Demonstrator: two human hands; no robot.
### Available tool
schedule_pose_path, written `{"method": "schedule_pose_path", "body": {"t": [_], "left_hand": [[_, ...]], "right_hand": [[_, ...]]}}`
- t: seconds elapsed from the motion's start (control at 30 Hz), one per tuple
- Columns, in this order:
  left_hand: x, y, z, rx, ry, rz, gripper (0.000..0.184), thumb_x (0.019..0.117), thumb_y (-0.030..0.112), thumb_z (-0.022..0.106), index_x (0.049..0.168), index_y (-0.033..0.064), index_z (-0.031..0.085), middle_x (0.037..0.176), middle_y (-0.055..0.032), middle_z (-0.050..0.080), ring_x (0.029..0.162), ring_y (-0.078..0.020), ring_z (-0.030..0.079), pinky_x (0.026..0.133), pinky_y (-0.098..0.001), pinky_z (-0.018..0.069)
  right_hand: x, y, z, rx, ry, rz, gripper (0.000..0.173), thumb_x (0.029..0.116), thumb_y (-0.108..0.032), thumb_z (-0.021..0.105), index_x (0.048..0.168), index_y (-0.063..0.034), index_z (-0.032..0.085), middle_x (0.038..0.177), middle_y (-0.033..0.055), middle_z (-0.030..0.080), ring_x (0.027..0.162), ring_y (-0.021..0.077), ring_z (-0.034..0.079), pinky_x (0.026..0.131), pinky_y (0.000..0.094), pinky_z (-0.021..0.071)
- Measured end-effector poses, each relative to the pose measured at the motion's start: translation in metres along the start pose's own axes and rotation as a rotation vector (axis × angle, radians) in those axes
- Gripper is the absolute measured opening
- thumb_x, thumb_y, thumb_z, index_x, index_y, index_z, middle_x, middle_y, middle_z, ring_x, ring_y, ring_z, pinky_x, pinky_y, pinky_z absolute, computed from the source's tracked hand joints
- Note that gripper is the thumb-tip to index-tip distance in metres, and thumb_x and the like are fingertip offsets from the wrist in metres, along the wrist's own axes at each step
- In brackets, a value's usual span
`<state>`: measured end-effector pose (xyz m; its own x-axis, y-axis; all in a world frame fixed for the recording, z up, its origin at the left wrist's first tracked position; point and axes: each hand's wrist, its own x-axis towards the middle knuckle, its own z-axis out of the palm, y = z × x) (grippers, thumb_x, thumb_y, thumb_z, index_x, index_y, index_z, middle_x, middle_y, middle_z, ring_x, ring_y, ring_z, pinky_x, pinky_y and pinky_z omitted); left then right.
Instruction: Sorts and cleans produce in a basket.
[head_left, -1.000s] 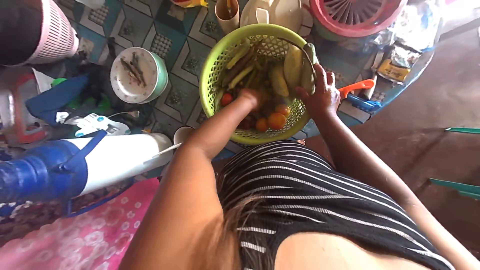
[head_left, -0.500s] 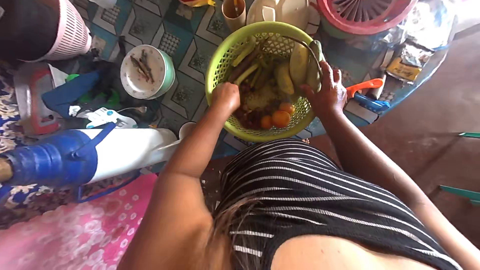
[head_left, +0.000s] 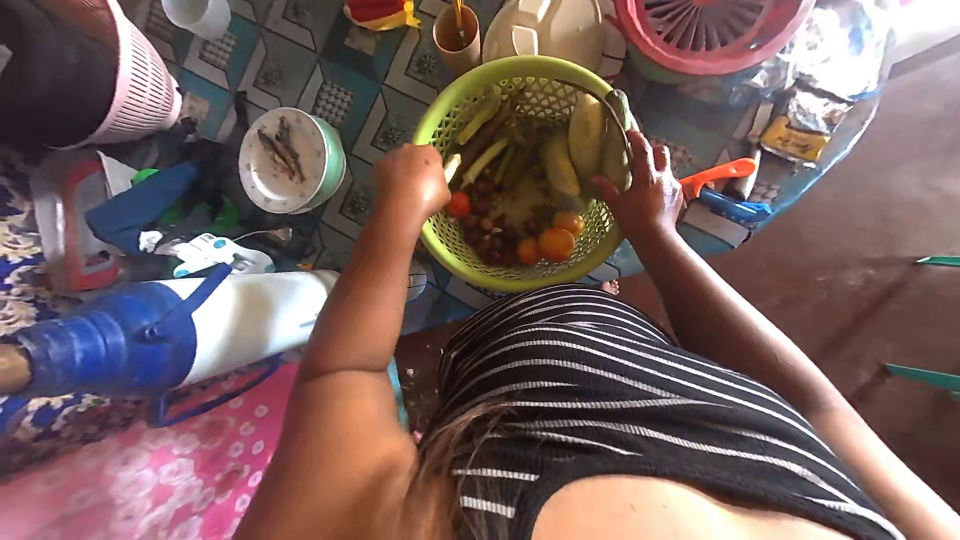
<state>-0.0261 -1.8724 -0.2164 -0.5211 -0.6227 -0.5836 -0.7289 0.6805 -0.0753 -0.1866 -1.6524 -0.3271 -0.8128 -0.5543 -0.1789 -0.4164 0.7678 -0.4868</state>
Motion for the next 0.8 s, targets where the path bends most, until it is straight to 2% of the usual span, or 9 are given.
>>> {"method": "schedule_pose_path", "body": {"t": [0.13,0.2,0.23,0.33,0.4,0.5,0.67,0.73,0.8], "left_hand": [[0.026,0.015,0.004,-0.172,0.206,0.126,0.036,0.0928,0.009,0.065,0.128,0.0038,0.067,0.126,-0.0264,0.066,0.121,-0.0461,0.061,0.096,-0.0663,0.0477],[0.055,0.027,0.018,-0.266,0.288,0.165,0.046,0.0951,0.008,0.064,0.141,0.0061,0.06,0.136,-0.0261,0.059,0.125,-0.0455,0.059,0.098,-0.0638,0.0486],[0.064,0.031,0.024,-0.289,0.305,0.178,0.047,0.0956,0.008,0.064,0.143,0.007,0.059,0.138,-0.0257,0.058,0.125,-0.0452,0.059,0.098,-0.0632,0.0492],[0.063,0.038,0.04,-0.249,0.208,0.182,0.03,0.0945,0.008,0.063,0.124,0.0026,0.067,0.126,-0.0256,0.066,0.121,-0.0454,0.062,0.093,-0.0658,0.0495],[0.059,0.031,0.054,-0.163,0.08,0.092,0.024,0.0936,0.007,0.063,0.116,-0.0003,0.07,0.121,-0.0266,0.068,0.118,-0.0464,0.063,0.09,-0.0673,0.05],[0.06,0.015,0.076,-0.07,-0.057,0.019,0.033,0.0952,0.007,0.064,0.127,-0.0002,0.067,0.132,-0.0268,0.062,0.124,-0.0466,0.059,0.095,-0.0668,0.0493],[0.05,0.021,0.098,-0.017,-0.119,0.021,0.051,0.0978,0.005,0.062,0.147,-0.0012,0.047,0.128,-0.0312,0.062,0.118,-0.0511,0.061,0.093,-0.0659,0.0504],[0.053,0.018,0.094,-0.015,-0.084,0.037,0.047,0.0968,0.005,0.062,0.143,0.0007,0.053,0.124,-0.0298,0.065,0.116,-0.0495,0.063,0.09,-0.0652,0.0512],[0.049,0.017,0.078,0.01,-0.083,0.036,0.037,0.0932,0.007,0.067,0.129,0.0002,0.064,0.122,-0.0273,0.067,0.117,-0.0468,0.064,0.09,-0.0654,0.0513]], "right_hand": [[0.0,-0.002,-0.001,-0.01,-0.018,0.024,0.073,0.0951,-0.039,0.072,0.158,-0.0206,0.039,0.144,0.0266,0.051,0.108,0.0507,0.064,0.084,0.0674,0.0496],[-0.002,-0.003,0.0,-0.014,-0.01,0.018,0.074,0.0952,-0.038,0.072,0.158,-0.019,0.039,0.144,0.027,0.051,0.108,0.0511,0.064,0.084,0.0677,0.0498],[-0.002,-0.003,0.0,-0.014,-0.003,0.01,0.073,0.0954,-0.038,0.072,0.158,-0.0182,0.04,0.144,0.0274,0.052,0.107,0.0514,0.064,0.084,0.0678,0.0499],[-0.002,-0.002,0.0,-0.017,0.009,0.016,0.073,0.0957,-0.037,0.073,0.158,-0.0164,0.04,0.144,0.0272,0.052,0.107,0.0505,0.065,0.084,0.0672,0.0501],[-0.002,-0.001,0.0,-0.017,-0.002,0.025,0.074,0.0952,-0.038,0.073,0.158,-0.0177,0.04,0.145,0.0268,0.052,0.108,0.0507,0.064,0.085,0.067,0.0506],[0.0,0.0,0.001,-0.026,0.001,0.023,0.073,0.094,-0.039,0.074,0.157,-0.0185,0.042,0.143,0.027,0.053,0.106,0.0501,0.065,0.083,0.0664,0.051],[0.0,-0.003,0.002,-0.032,0.005,0.018,0.074,0.0943,-0.039,0.073,0.157,-0.0186,0.041,0.143,0.0273,0.052,0.107,0.0497,0.065,0.084,0.0671,0.0505],[0.0,-0.003,0.002,-0.028,0.01,0.022,0.073,0.0945,-0.038,0.073,0.157,-0.018,0.041,0.144,0.0267,0.052,0.108,0.0499,0.064,0.084,0.0671,0.0505],[0.001,-0.003,0.001,-0.032,-0.001,0.032,0.074,0.0951,-0.039,0.073,0.158,-0.0185,0.04,0.145,0.0265,0.052,0.108,0.05,0.064,0.085,0.0669,0.0505]]}}
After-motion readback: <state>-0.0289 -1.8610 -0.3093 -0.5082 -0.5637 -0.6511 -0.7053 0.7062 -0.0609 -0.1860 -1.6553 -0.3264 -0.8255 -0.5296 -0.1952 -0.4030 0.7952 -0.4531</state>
